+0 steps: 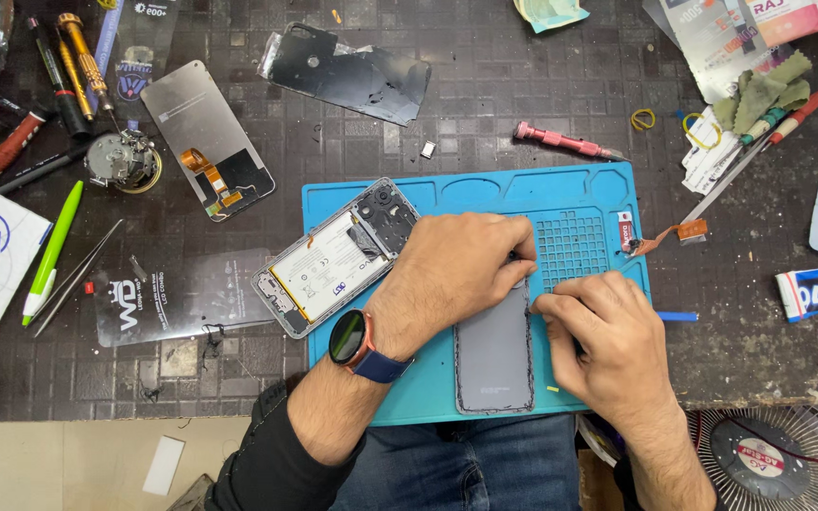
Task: The person applies adhesive from a T-70 tube along the edges of a disassembled smartphone frame and a separate back cover. They then use a utility knife to trim excess adhesive from the back cover.
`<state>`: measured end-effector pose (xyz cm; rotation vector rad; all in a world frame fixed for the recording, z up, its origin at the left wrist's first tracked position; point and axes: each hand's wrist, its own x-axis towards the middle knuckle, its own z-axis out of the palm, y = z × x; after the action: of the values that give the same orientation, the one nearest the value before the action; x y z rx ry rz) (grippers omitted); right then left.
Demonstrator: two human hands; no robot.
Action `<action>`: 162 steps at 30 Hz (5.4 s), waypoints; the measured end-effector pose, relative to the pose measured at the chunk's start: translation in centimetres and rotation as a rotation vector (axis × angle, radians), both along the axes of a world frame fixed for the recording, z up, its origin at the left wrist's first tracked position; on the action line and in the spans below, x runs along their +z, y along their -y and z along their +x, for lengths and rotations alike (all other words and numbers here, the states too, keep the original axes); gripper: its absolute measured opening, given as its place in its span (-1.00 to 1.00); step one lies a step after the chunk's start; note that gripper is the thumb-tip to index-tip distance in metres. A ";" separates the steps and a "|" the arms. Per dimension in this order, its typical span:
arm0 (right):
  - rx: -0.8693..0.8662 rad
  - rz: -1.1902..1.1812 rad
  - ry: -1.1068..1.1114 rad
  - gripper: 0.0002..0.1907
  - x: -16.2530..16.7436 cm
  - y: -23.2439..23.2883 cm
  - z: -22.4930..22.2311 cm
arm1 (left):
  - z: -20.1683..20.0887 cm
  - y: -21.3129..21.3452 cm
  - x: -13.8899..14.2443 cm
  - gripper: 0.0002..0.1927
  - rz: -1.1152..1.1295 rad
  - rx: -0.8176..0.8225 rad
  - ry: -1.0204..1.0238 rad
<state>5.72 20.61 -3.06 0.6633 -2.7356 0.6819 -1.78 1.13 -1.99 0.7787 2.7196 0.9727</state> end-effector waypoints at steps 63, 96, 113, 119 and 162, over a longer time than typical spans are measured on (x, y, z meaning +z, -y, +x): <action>-0.044 -0.021 -0.033 -0.83 0.0 0.3 0.3 | 0.1 0.0 -0.1 -0.82 -0.005 -0.013 -0.004; -0.013 -0.049 0.010 -0.84 0.0 0.0 0.3 | 0.0 0.0 -0.5 -0.83 0.008 -0.015 -0.014; -0.455 -0.008 -0.086 -0.76 -1.6 -0.5 1.1 | 0.2 0.6 0.4 -0.45 0.043 0.004 0.068; -0.449 -0.024 -0.101 -0.79 -1.6 -0.6 1.1 | 0.4 0.4 0.6 -0.36 0.045 0.003 -0.096; -0.680 -0.219 -0.212 -0.78 -1.4 -5.2 0.1 | 0.0 0.8 1.8 -0.85 0.088 -0.267 0.081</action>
<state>5.86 25.81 -4.44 -0.2330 -2.4027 0.6690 -1.74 0.36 -0.21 1.0608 2.4379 1.0417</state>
